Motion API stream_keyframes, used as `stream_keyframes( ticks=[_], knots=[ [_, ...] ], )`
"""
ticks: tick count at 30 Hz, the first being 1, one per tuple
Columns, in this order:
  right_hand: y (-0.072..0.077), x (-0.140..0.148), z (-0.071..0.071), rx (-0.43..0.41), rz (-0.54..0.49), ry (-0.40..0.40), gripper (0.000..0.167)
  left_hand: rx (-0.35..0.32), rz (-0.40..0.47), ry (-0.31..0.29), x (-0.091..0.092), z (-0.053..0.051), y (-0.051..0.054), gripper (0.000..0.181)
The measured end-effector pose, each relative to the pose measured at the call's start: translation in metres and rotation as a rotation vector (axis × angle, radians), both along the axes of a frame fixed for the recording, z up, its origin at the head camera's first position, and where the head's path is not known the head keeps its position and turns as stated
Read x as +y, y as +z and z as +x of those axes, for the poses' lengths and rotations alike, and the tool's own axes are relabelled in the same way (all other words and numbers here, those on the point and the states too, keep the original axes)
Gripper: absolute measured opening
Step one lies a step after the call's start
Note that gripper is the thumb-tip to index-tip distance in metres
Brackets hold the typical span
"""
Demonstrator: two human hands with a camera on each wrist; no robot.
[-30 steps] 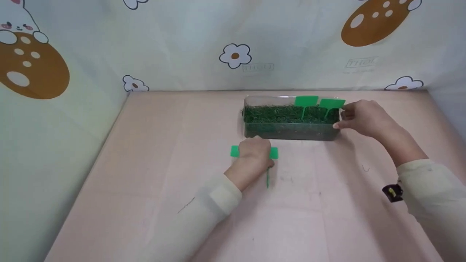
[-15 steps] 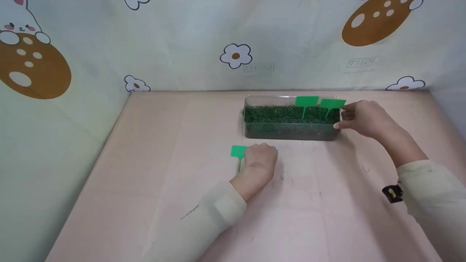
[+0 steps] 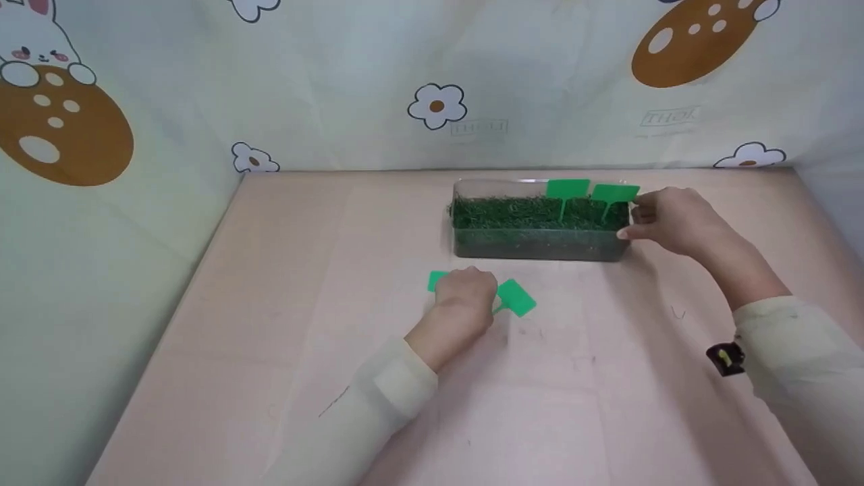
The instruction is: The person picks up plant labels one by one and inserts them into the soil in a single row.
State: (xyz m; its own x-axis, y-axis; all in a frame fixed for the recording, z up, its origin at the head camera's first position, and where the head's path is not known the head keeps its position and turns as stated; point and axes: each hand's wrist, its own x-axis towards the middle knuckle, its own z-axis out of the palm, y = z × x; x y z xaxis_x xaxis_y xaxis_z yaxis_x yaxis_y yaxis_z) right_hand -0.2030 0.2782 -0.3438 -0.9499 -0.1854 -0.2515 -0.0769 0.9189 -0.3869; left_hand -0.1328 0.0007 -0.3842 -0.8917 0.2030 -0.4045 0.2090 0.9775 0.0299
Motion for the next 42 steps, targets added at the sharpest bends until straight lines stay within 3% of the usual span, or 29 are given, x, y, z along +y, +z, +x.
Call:
stream_keyframes(
  ticks=[6, 10, 14, 18, 22, 29, 33, 42],
  knots=[
    [0.002, 0.001, 0.001, 0.019, 0.004, 0.006, 0.057, 0.052, -0.073, -0.04, -0.003, 0.013, -0.004, 0.007],
    [0.002, 0.0, 0.0, 0.032, 0.013, 0.019, 0.056, 0.083, -0.077, -0.036, -0.004, 0.015, -0.006, 0.007],
    [0.002, -0.001, -0.001, 0.037, 0.011, 0.02, 0.055, 0.062, -0.082, -0.019, -0.007, 0.012, -0.005, 0.008],
    [0.001, -0.001, -0.001, 0.038, 0.011, 0.016, 0.056, 0.016, -0.033, -0.027, -0.013, 0.008, -0.004, 0.007],
    [0.002, -0.001, -0.002, 0.037, 0.008, 0.008, 0.058, -0.009, 0.1, -0.064, -0.022, 0.004, -0.002, 0.007],
    [0.001, -0.003, 0.0, 0.036, 0.003, 0.004, 0.06, -0.052, 0.414, -0.104, -0.033, -0.003, 0.005, 0.015],
    [0.0, -0.004, -0.001, 0.037, -0.005, 0.004, 0.059, -0.017, 0.506, -0.093, -0.035, -0.008, 0.008, 0.021],
    [0.002, -0.001, -0.002, 0.026, 0.011, 0.03, 0.057, 0.092, 0.81, 0.071, -0.029, -0.025, 0.021, 0.008]
  ],
)
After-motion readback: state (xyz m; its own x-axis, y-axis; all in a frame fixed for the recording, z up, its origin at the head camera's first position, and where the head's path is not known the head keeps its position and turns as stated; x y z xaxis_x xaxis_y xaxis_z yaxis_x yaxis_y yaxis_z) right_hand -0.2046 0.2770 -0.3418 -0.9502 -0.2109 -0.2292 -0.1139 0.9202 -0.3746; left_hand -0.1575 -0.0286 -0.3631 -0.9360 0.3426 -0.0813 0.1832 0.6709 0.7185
